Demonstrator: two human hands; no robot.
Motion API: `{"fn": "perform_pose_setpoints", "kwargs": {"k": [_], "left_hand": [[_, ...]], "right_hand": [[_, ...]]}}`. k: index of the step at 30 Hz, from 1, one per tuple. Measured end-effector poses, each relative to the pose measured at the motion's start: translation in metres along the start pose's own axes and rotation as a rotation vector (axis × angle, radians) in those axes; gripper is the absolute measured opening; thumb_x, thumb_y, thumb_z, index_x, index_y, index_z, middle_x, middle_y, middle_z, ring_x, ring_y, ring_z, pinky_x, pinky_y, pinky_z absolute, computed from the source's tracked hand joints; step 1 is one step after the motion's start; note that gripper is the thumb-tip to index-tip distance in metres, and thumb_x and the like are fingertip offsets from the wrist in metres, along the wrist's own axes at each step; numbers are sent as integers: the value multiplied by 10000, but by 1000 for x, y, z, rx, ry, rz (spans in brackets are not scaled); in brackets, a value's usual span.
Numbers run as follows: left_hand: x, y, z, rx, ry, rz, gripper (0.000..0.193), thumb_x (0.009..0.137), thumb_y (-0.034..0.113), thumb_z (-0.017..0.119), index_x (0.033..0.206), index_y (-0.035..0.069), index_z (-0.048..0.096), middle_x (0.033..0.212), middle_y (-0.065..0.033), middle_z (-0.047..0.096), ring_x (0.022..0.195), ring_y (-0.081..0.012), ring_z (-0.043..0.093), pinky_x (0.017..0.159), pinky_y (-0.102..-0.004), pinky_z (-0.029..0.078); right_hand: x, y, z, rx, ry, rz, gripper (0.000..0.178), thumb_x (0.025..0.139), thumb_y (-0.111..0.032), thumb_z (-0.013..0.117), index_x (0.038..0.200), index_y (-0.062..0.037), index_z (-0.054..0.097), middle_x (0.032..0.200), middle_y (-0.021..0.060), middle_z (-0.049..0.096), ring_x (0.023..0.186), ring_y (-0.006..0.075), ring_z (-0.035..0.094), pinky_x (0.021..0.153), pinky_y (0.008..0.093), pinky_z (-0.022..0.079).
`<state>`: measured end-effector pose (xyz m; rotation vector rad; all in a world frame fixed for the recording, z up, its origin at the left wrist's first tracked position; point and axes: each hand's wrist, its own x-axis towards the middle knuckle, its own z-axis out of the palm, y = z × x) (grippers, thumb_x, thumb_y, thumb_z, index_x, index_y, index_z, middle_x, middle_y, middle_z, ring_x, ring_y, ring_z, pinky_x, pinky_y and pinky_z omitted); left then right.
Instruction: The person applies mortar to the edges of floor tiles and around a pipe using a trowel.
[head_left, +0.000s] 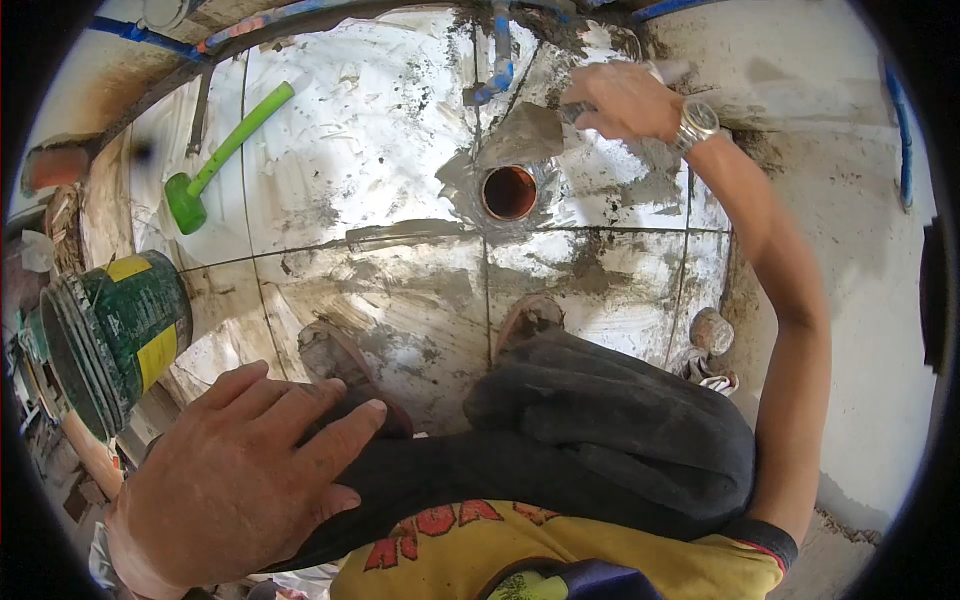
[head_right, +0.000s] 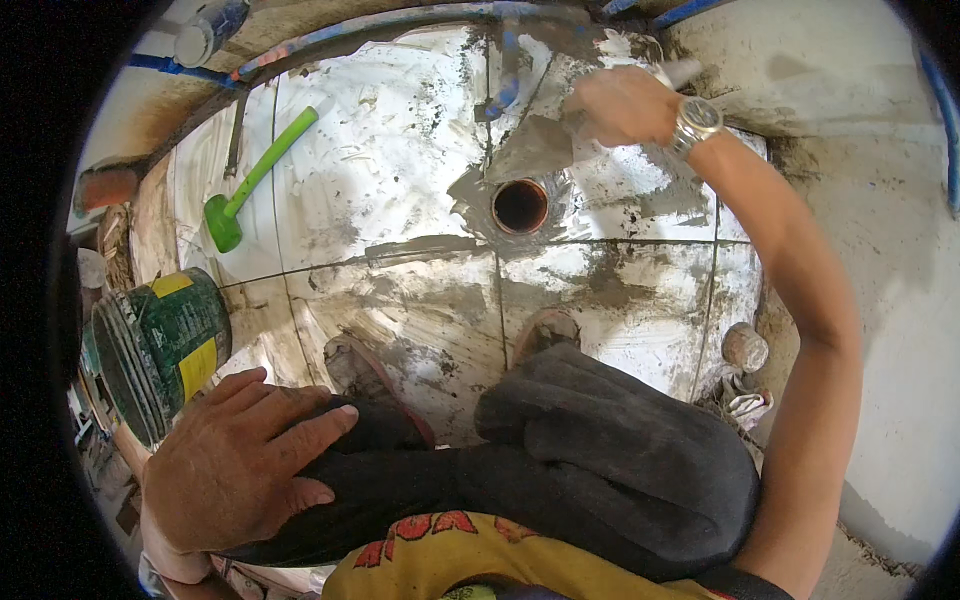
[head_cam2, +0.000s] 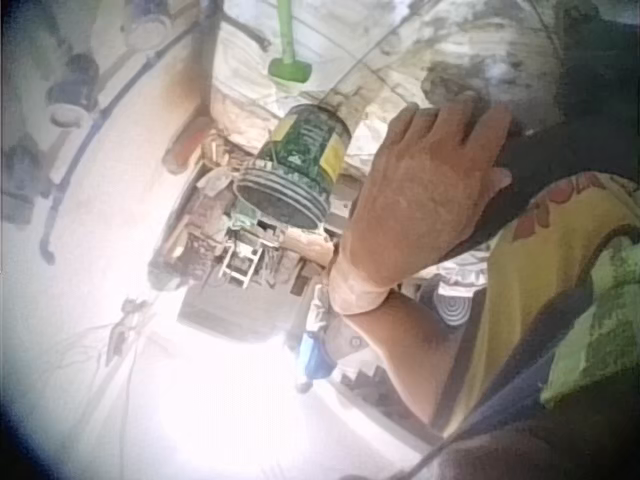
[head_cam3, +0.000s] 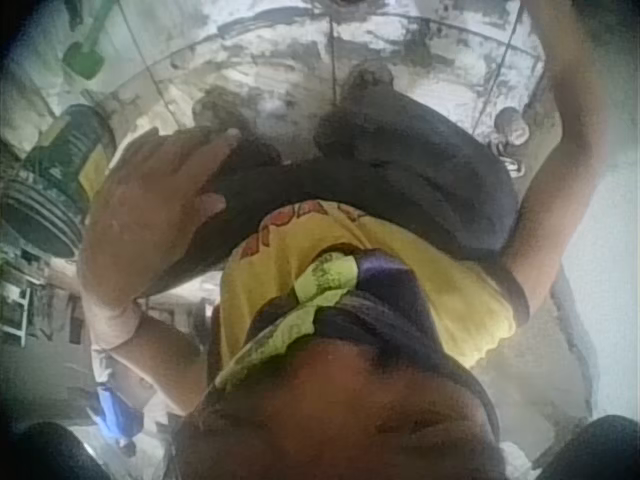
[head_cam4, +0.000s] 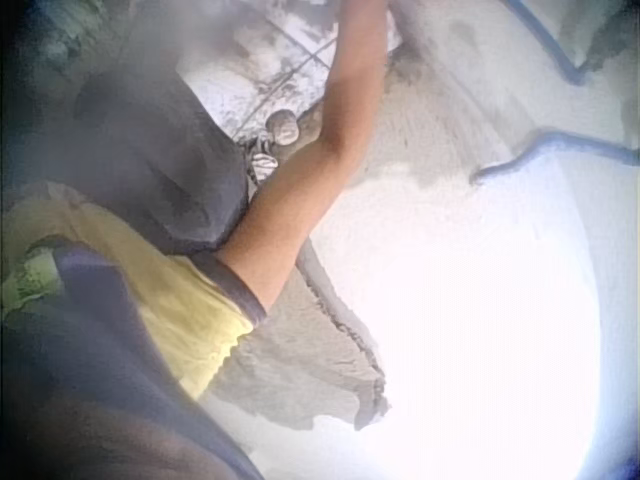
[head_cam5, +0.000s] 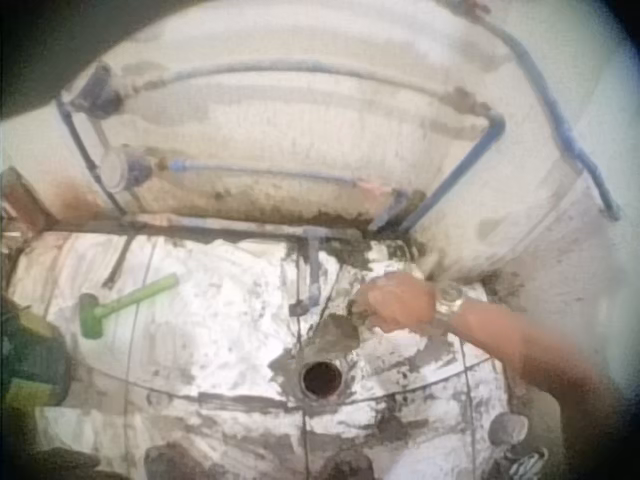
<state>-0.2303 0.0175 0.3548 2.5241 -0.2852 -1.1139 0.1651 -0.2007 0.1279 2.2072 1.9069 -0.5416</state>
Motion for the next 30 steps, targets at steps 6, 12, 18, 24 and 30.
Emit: {"fn": "perform_pose_setpoints", "kwargs": {"k": [6, 12, 18, 24, 30], "left_hand": [[2, -1, -1, -109, 7, -17, 660, 890, 562, 729, 1388, 130, 694, 1266, -139, 742, 1160, -325, 728, 1086, -491, 518], [0, 4, -2, -63, -43, -71, 658, 842, 526, 793, 1370, 143, 709, 1277, -134, 746, 1183, -325, 728, 1094, -518, 528], [2, 5, -5, -60, -45, -52, 703, 764, 470, 865, 1374, 156, 710, 1293, -123, 743, 1208, -319, 721, 1113, -515, 526], [-2, 4, -3, -43, -27, -73, 706, 776, 501, 846, 1373, 152, 706, 1305, -133, 730, 1203, -322, 719, 1124, -517, 517], [-3, 2, -1, -54, -50, -38, 697, 814, 523, 810, 1391, 152, 692, 1311, -137, 723, 1201, -328, 715, 1120, -528, 512]], "right_hand": [[31, 12, 16, -62, -27, -60, 369, 863, -259, 807, 1196, -106, 766, 1094, 119, 681, 1161, 302, 664, 1004, 448, 478], [29, 25, 5, -148, -36, -13, 351, 892, -244, 778, 1217, -116, 757, 1119, 112, 667, 1180, 293, 659, 1021, 486, 460], [34, 11, 15, -211, -41, -78, 357, 887, -234, 774, 1226, -125, 748, 1114, 104, 670, 1221, 281, 632, 1014, 493, 453], [37, -4, -12, -290, -145, -3, 336, 863, -231, 788, 1181, -129, 756, 1136, 96, 685, 1252, 263, 624, 1061, 492, 447], [37, -8, 2, -295, -69, -31, 361, 851, -165, 797, 1208, -131, 755, 1149, 103, 684, 1268, 265, 617, 1078, 468, 437]]}}
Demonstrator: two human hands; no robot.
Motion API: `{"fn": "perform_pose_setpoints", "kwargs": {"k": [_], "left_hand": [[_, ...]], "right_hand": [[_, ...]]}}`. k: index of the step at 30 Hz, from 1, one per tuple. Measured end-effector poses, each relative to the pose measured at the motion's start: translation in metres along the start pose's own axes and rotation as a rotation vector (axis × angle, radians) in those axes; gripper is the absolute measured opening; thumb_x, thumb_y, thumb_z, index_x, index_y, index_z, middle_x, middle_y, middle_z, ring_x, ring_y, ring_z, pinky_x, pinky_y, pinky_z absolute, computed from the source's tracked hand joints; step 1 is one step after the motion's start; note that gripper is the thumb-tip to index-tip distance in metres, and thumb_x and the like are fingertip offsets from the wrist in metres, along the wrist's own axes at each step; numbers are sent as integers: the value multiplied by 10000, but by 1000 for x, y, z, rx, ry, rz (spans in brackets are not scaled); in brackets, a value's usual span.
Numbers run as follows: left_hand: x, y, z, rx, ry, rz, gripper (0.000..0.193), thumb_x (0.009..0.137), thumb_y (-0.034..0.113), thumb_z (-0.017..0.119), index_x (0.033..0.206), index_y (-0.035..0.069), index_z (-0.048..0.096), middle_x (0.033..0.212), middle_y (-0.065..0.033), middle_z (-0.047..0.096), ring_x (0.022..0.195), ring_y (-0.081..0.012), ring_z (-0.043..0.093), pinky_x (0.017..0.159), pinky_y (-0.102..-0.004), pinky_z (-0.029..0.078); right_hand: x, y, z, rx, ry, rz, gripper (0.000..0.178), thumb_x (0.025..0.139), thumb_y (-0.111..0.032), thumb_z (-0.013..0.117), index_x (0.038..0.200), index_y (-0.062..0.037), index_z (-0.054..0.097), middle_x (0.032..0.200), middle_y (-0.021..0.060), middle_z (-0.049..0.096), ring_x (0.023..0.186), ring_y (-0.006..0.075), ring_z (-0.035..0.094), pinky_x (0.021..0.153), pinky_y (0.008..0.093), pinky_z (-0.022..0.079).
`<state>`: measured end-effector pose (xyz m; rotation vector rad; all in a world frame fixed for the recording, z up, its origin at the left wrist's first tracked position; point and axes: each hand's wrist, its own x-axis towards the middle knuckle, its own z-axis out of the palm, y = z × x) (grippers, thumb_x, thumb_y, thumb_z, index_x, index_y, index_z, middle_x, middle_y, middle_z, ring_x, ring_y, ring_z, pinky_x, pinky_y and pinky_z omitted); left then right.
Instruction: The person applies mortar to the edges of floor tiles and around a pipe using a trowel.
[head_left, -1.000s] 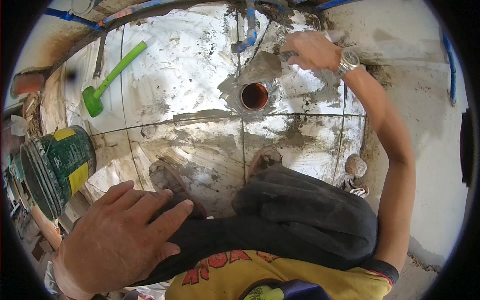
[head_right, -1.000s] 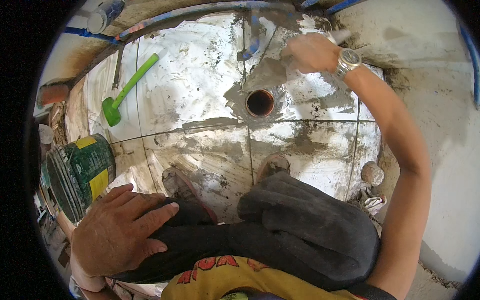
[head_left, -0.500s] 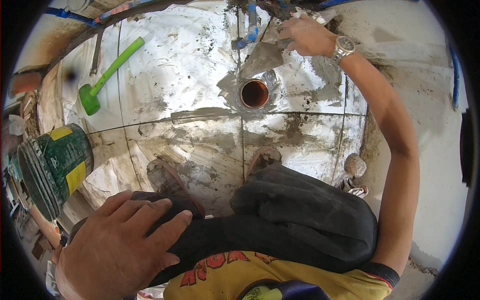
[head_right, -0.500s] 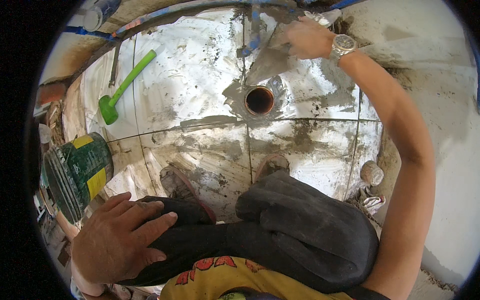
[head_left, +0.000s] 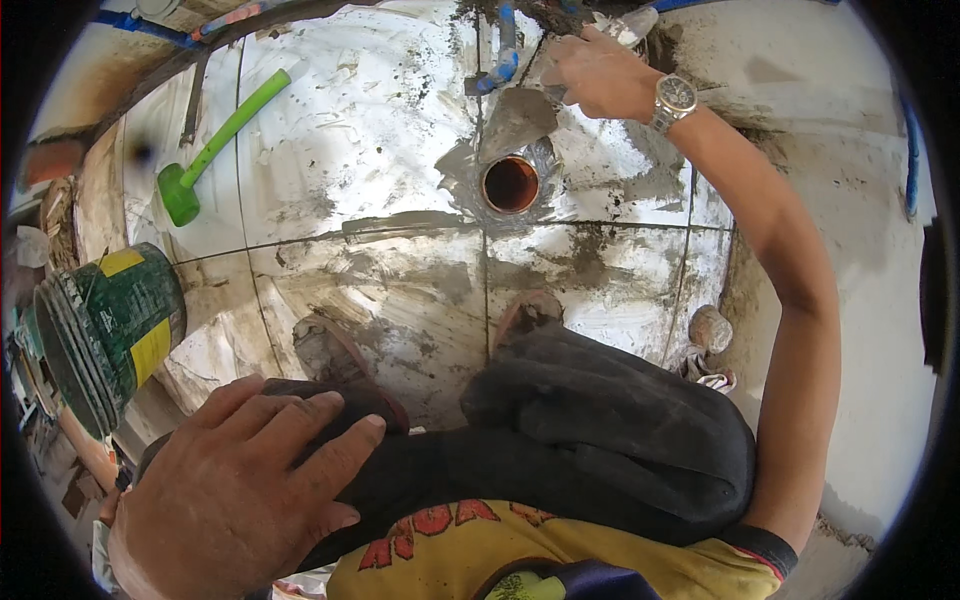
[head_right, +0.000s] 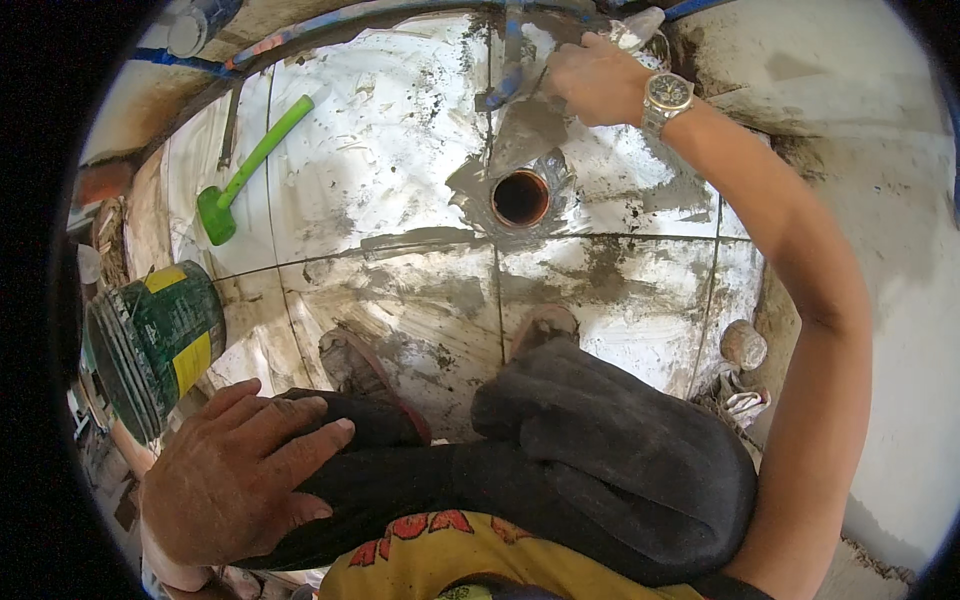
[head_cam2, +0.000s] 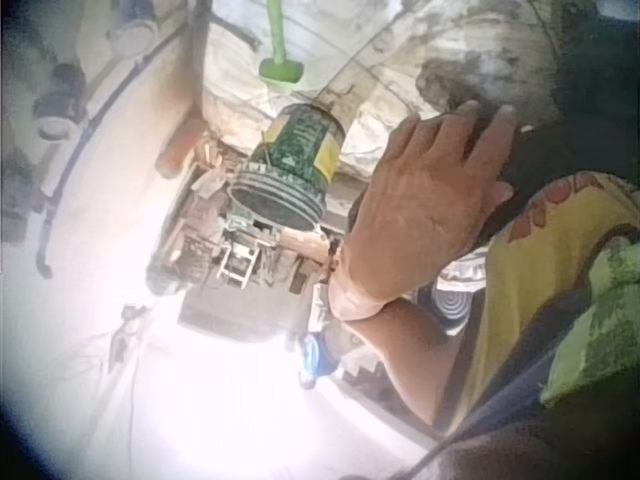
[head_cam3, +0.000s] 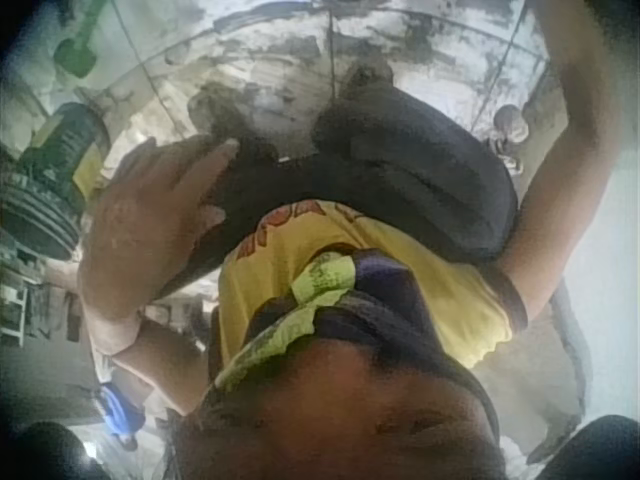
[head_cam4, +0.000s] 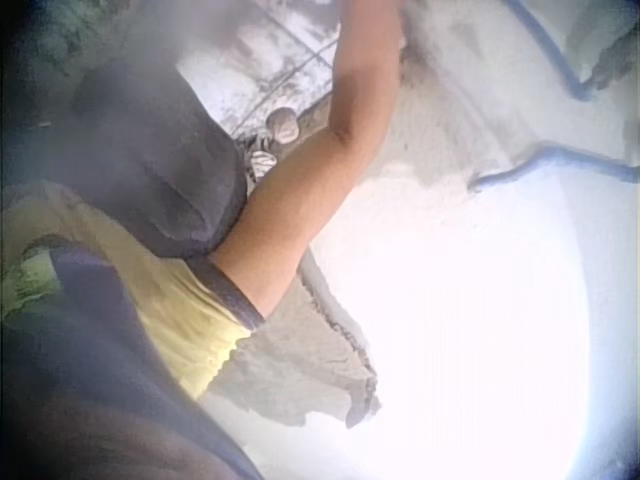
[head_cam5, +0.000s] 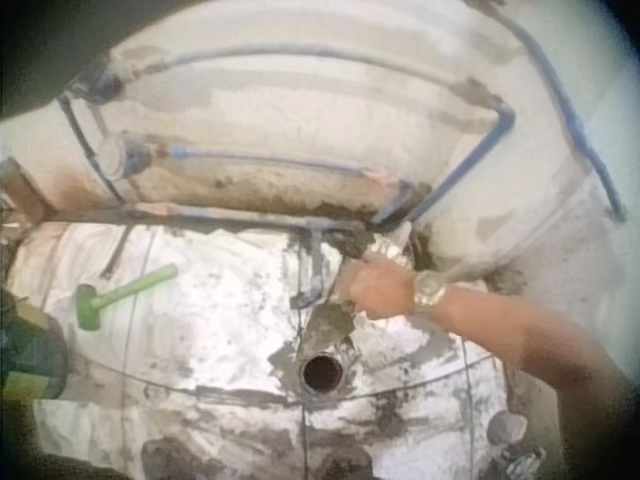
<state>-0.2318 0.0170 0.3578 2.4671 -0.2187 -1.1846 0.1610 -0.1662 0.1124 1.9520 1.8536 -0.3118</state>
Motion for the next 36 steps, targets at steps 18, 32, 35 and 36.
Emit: {"fn": "perform_pose_setpoints", "kwargs": {"k": [18, 32, 35, 36], "left_hand": [[-1, -1, 0, -8, 15, 2, 691, 810, 502, 821, 1381, 136, 688, 1300, -139, 723, 1202, -326, 714, 1105, -538, 520], [-1, -5, 1, -67, 87, 21, 696, 806, 546, 789, 1372, 151, 707, 1268, -134, 741, 1159, -321, 733, 1090, -516, 533], [2, 0, -3, -4, 20, -12, 703, 797, 546, 796, 1377, 159, 707, 1279, -129, 741, 1163, -322, 732, 1086, -513, 536], [1, 0, -3, -3, 20, -13, 703, 797, 546, 796, 1377, 159, 707, 1279, -129, 741, 1163, -322, 732, 1086, -513, 536]], "right_hand": [[-30, -1, 0, 37, 42, 172, 420, 918, -215, 771, 1325, -122, 723, 1260, 141, 675, 1215, 290, 643, 1042, 468, 458], [-47, 11, 11, 213, 12, 200, 407, 927, -222, 703, 1319, -120, 732, 1104, 171, 712, 1130, 353, 686, 1029, 508, 506], [-37, -7, 12, 179, 13, 175, 406, 931, -229, 704, 1322, -121, 731, 1102, 167, 708, 1118, 352, 685, 1004, 509, 515], [-38, -5, 14, 180, 14, 175, 406, 931, -229, 704, 1322, -121, 731, 1102, 167, 708, 1118, 352, 685, 1004, 509, 515]]}}
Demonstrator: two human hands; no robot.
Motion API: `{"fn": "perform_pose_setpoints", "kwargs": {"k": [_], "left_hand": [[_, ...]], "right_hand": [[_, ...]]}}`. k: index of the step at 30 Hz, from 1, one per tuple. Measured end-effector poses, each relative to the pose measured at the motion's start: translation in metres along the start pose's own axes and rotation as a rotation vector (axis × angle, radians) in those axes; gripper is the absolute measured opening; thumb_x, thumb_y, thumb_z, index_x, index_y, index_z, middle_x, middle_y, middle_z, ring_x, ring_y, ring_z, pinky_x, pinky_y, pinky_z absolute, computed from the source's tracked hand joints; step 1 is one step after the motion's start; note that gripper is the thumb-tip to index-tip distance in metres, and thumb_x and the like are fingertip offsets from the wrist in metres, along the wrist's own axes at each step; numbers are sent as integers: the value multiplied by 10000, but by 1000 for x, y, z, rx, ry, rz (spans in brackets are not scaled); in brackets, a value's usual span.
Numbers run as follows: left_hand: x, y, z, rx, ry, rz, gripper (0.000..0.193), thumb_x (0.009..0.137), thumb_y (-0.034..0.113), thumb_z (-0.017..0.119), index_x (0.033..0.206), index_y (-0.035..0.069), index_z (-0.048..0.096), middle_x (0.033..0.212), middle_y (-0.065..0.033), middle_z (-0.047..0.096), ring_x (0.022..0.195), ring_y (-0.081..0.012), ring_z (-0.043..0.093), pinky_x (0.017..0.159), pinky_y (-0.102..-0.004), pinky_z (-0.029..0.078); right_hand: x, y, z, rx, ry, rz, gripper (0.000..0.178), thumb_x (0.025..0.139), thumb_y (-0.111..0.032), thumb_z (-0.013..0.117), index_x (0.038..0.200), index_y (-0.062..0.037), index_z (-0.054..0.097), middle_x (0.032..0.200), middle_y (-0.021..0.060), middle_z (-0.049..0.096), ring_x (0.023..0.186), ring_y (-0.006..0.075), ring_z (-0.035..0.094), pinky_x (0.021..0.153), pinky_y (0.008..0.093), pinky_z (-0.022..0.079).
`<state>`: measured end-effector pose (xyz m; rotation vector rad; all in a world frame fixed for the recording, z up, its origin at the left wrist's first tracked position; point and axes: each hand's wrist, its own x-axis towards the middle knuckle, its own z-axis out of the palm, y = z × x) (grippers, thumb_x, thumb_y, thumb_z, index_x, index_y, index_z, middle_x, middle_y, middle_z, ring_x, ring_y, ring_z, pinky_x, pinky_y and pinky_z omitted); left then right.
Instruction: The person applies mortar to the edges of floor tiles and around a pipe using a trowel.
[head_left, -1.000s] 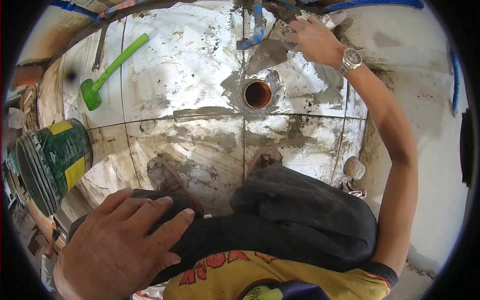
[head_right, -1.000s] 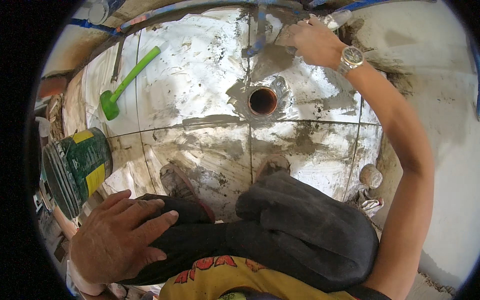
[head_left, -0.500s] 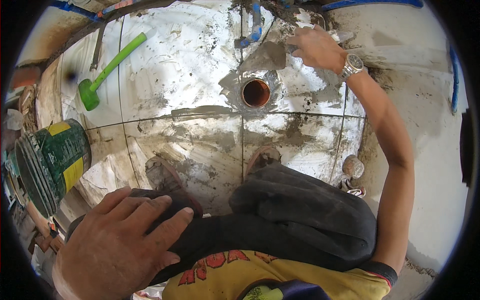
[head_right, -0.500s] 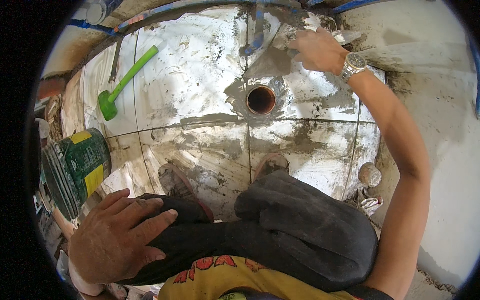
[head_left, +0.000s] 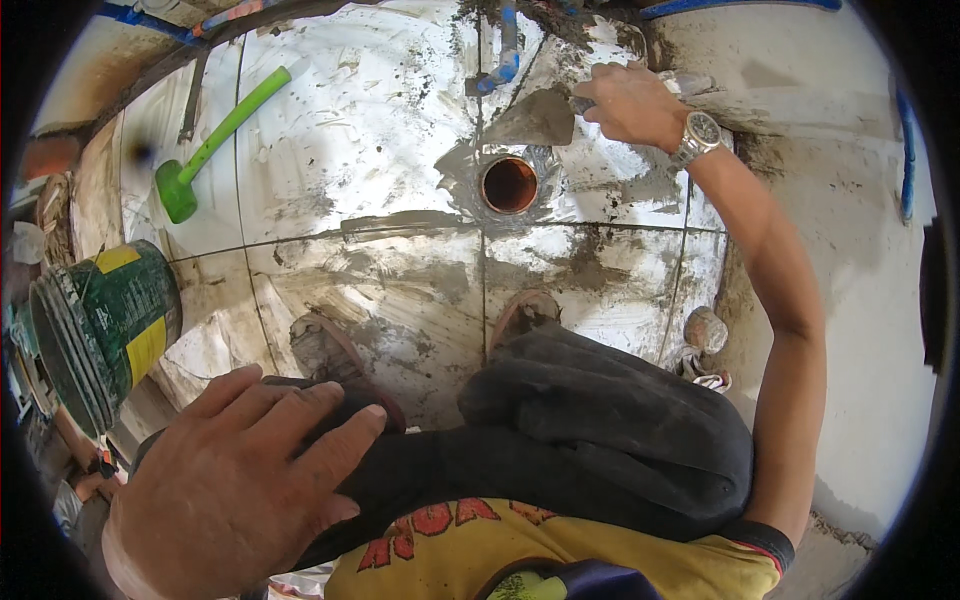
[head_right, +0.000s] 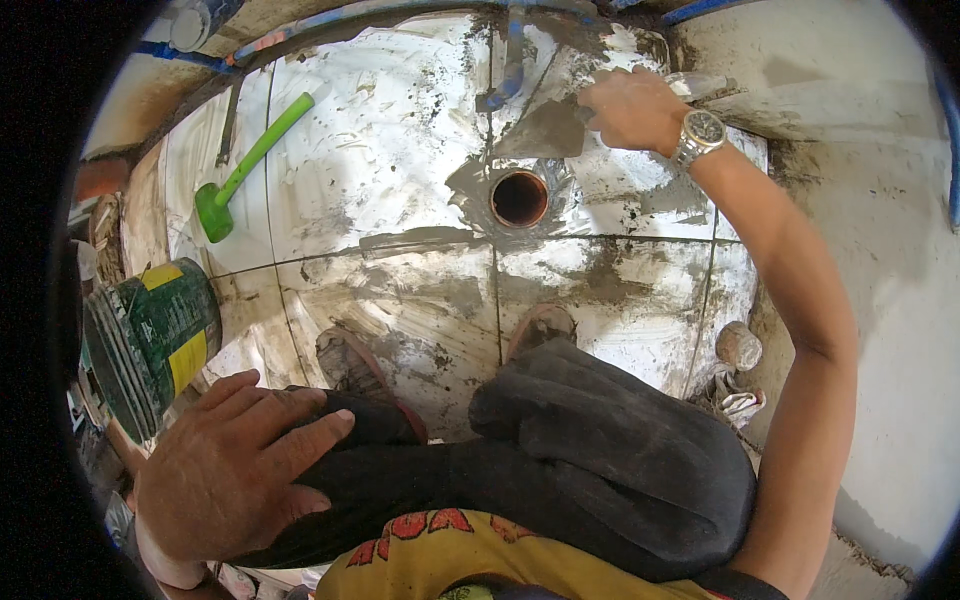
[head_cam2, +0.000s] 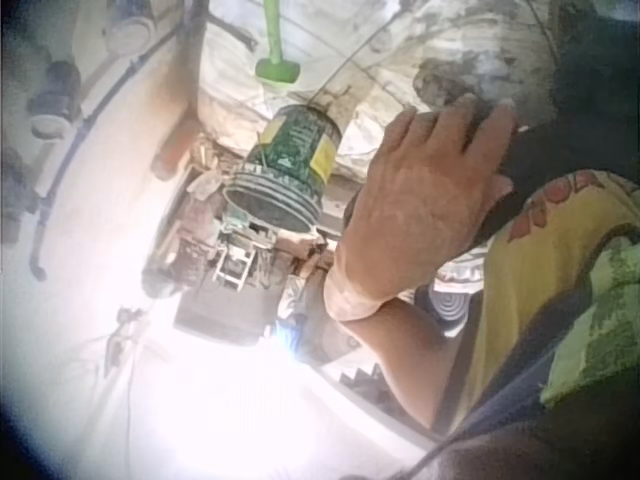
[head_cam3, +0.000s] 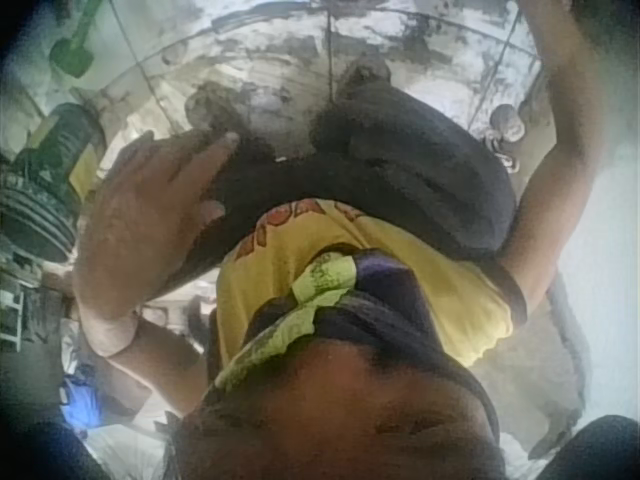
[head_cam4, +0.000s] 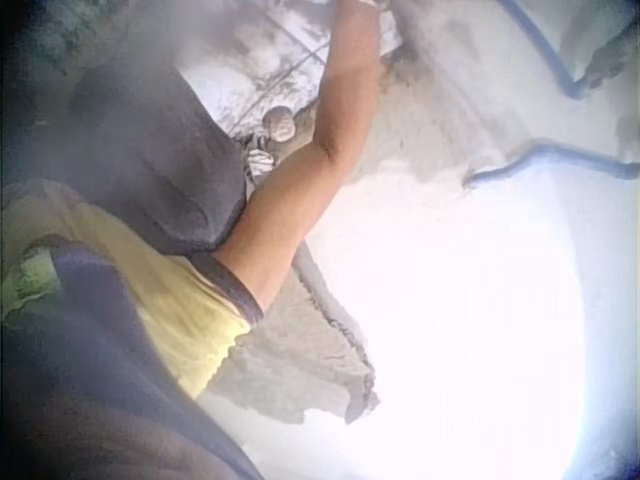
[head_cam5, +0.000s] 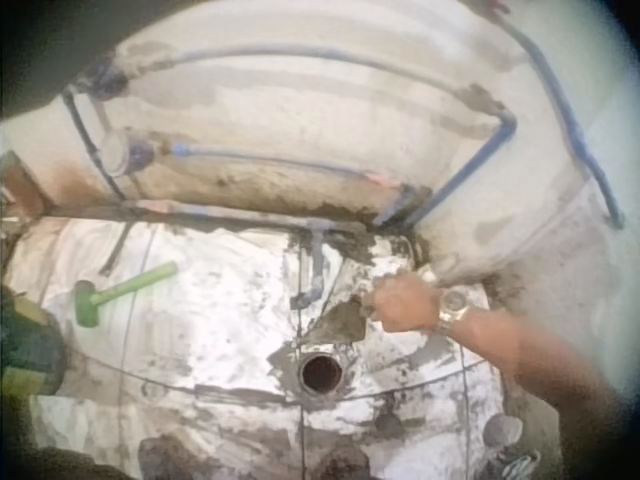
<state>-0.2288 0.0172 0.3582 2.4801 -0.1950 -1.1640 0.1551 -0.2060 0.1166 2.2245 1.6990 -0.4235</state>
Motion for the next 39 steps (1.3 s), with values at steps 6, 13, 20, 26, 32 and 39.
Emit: {"fn": "perform_pose_setpoints", "kwargs": {"k": [6, 13, 20, 26, 32, 39], "left_hand": [[-1, -1, 1, 21, 19, -5, 691, 792, 523, 809, 1377, 170, 710, 1267, -118, 744, 1156, -326, 731, 1075, -504, 542], [2, 2, -2, 2, 21, -22, 692, 777, 521, 817, 1369, 177, 721, 1264, -102, 748, 1150, -313, 735, 1058, -493, 548], [1, -4, 1, -27, 34, 22, 714, 763, 525, 834, 1377, 180, 714, 1290, -113, 742, 1179, -320, 729, 1081, -502, 542], [0, -4, 3, -56, 32, 15, 718, 790, 541, 812, 1394, 171, 698, 1318, -120, 731, 1189, -316, 727, 1104, -517, 526], [1, -7, 0, -69, 18, 30, 715, 799, 539, 814, 1396, 164, 695, 1317, -121, 731, 1202, -308, 721, 1100, -511, 528], [2, -4, -1, -59, 26, 18, 696, 804, 537, 812, 1384, 170, 702, 1306, -109, 733, 1204, -314, 719, 1098, -506, 532]], "right_hand": [[-8, 10, -11, -56, -56, 53, 415, 932, -261, 711, 1322, -121, 730, 1140, 165, 704, 1087, 354, 694, 980, 507, 522], [-5, -2, -11, -39, -18, 28, 386, 913, -251, 738, 1276, -120, 744, 1102, 138, 707, 1070, 329, 702, 953, 487, 532], [-6, -22, -10, -71, 55, 4, 326, 896, -209, 750, 1205, -102, 750, 1076, 147, 696, 1043, 333, 705, 917, 468, 545], [-12, -12, -13, -40, 45, 62, 301, 923, -226, 729, 1199, -109, 751, 1066, 156, 692, 1028, 351, 708, 909, 496, 552], [-3, -18, -12, 65, -1, 128, 334, 967, -279, 682, 1242, -99, 744, 1078, 183, 717, 1053, 385, 707, 911, 516, 563], [2, -5, -12, 148, -232, 172, 443, 996, -398, 600, 1283, -96, 750, 1152, 226, 757, 1087, 424, 712, 959, 535, 563]]}}
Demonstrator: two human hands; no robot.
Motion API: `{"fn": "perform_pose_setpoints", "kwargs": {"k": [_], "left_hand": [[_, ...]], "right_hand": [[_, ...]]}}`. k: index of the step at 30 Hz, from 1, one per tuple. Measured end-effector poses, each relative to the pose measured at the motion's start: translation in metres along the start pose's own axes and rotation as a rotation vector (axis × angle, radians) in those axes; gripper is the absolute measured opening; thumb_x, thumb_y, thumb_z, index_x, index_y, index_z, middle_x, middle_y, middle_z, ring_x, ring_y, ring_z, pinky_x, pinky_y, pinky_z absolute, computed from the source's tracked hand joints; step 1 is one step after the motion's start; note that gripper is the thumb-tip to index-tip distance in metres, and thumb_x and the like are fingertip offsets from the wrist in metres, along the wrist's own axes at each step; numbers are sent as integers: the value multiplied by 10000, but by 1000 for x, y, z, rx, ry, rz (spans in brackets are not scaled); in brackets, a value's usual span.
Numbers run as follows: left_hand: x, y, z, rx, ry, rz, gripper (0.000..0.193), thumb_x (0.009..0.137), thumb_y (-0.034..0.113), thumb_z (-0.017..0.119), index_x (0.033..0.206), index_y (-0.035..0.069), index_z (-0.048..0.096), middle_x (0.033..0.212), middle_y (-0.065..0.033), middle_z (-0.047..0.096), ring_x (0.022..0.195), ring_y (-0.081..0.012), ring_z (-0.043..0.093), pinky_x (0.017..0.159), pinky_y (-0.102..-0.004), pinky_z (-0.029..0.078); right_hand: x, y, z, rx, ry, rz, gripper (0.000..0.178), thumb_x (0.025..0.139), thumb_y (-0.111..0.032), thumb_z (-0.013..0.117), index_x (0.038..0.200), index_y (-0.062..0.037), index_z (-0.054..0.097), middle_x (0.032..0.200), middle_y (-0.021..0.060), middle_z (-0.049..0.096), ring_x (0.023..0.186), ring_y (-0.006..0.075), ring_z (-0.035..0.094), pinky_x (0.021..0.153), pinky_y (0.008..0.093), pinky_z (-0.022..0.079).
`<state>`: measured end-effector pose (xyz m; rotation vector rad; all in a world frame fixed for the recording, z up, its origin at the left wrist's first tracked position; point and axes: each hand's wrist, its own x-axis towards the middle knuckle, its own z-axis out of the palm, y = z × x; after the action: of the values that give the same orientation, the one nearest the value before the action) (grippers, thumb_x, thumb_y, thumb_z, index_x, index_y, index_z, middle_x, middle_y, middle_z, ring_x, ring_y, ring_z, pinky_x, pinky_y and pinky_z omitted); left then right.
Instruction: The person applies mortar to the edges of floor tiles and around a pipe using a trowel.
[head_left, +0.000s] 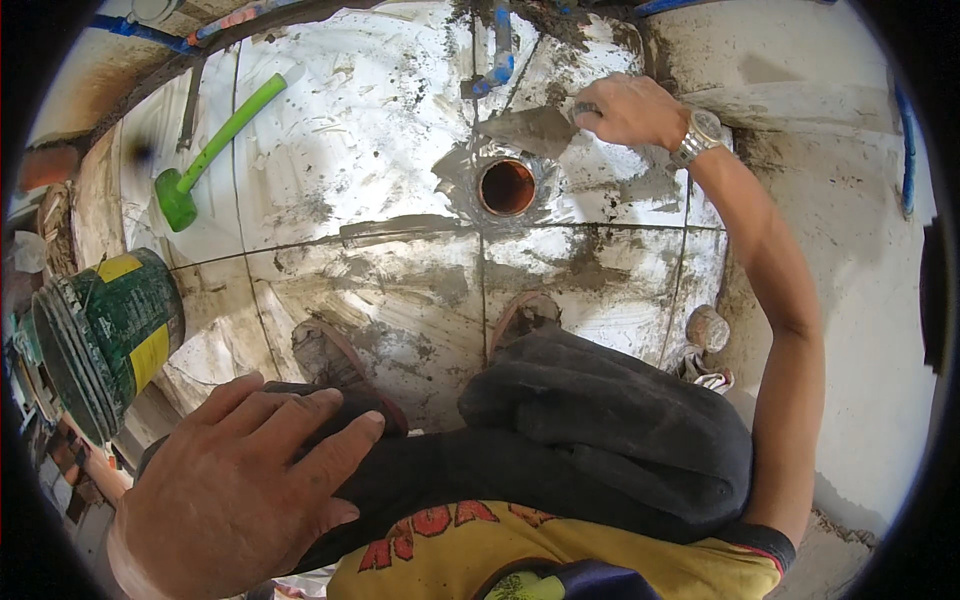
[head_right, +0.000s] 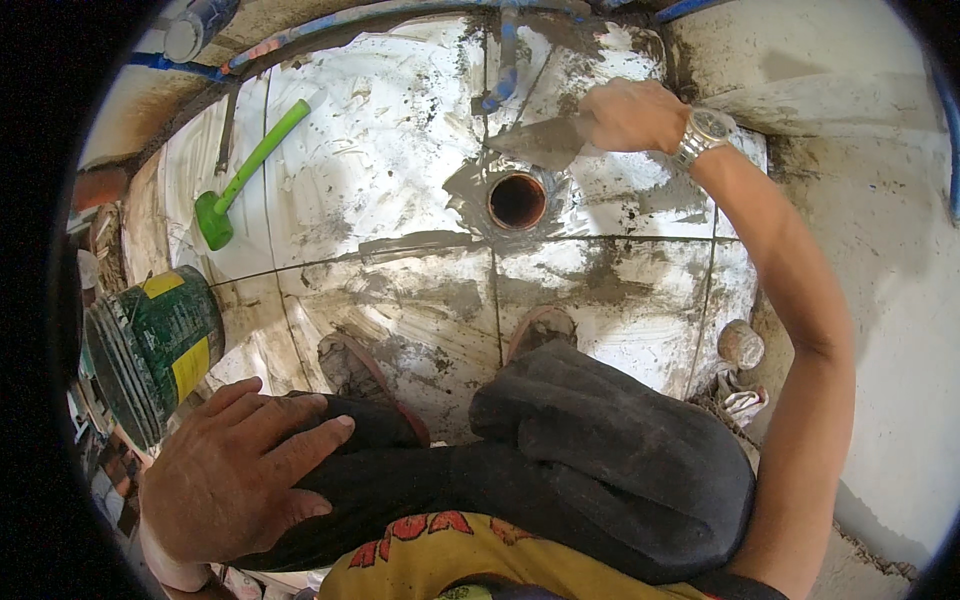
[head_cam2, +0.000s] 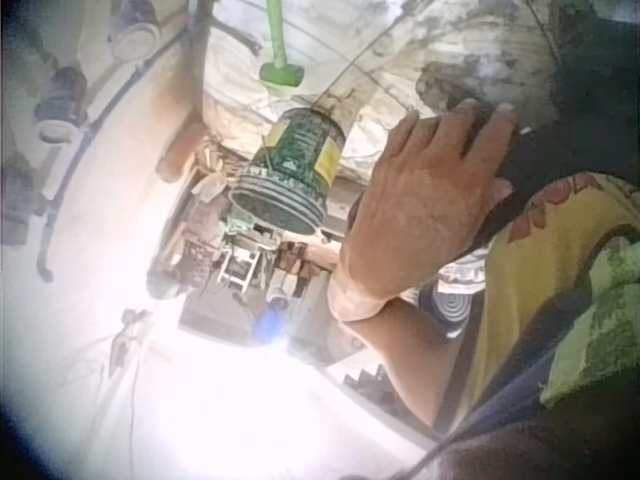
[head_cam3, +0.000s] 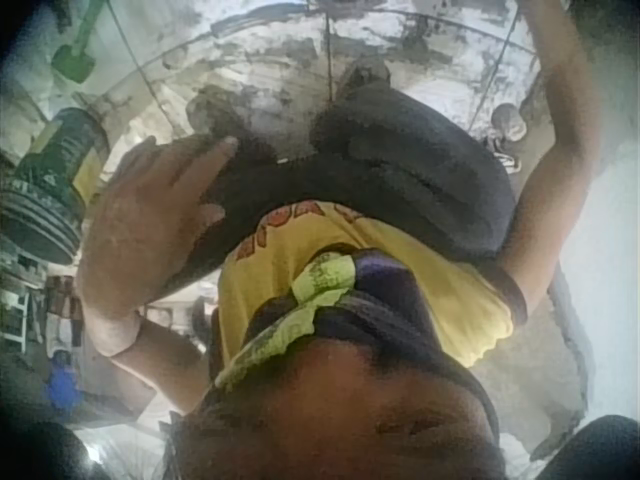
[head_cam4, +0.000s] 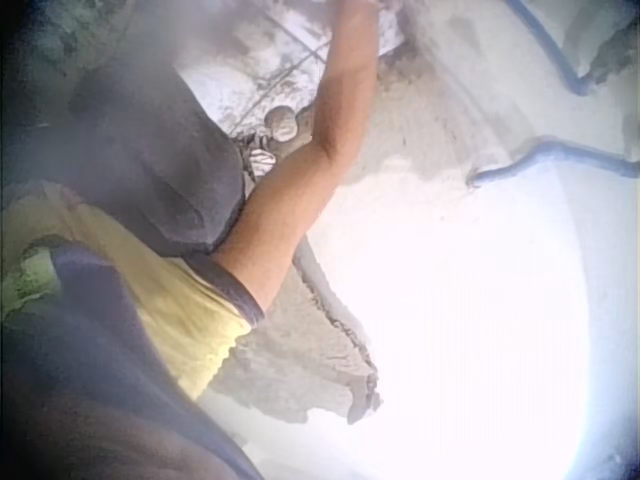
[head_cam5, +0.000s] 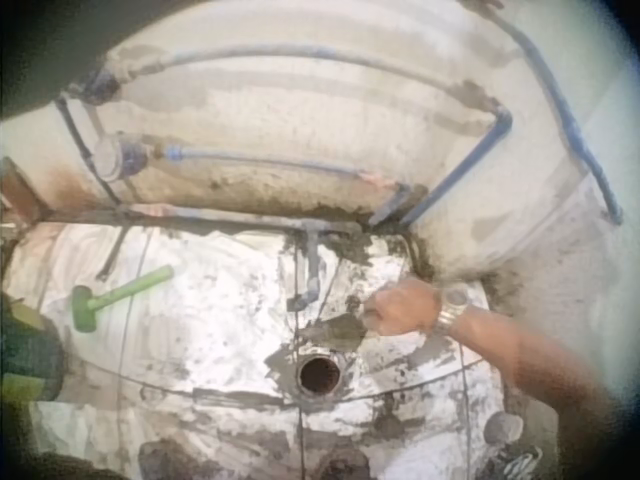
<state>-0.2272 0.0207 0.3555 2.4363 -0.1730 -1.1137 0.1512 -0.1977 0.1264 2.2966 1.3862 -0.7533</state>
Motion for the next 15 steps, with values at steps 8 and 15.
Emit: {"fn": "perform_pose_setpoints", "kwargs": {"k": [8, 15], "left_hand": [[2, 2, 1, 99, -39, 19, 706, 831, 598, 743, 1385, 164, 703, 1298, -120, 734, 1180, -314, 727, 1084, -504, 539], [1, 2, 0, 80, -46, 2, 684, 840, 570, 759, 1380, 154, 702, 1302, -127, 733, 1177, -317, 727, 1101, -517, 528]], "right_hand": [[3, 4, -2, 25, 122, -2, 446, 988, -418, 606, 1214, -76, 781, 1141, 247, 758, 1094, 426, 714, 964, 528, 564], [0, -6, -8, 28, 72, -35, 449, 996, -429, 594, 1164, -62, 790, 1051, 247, 768, 1017, 432, 732, 914, 536, 577]]}}
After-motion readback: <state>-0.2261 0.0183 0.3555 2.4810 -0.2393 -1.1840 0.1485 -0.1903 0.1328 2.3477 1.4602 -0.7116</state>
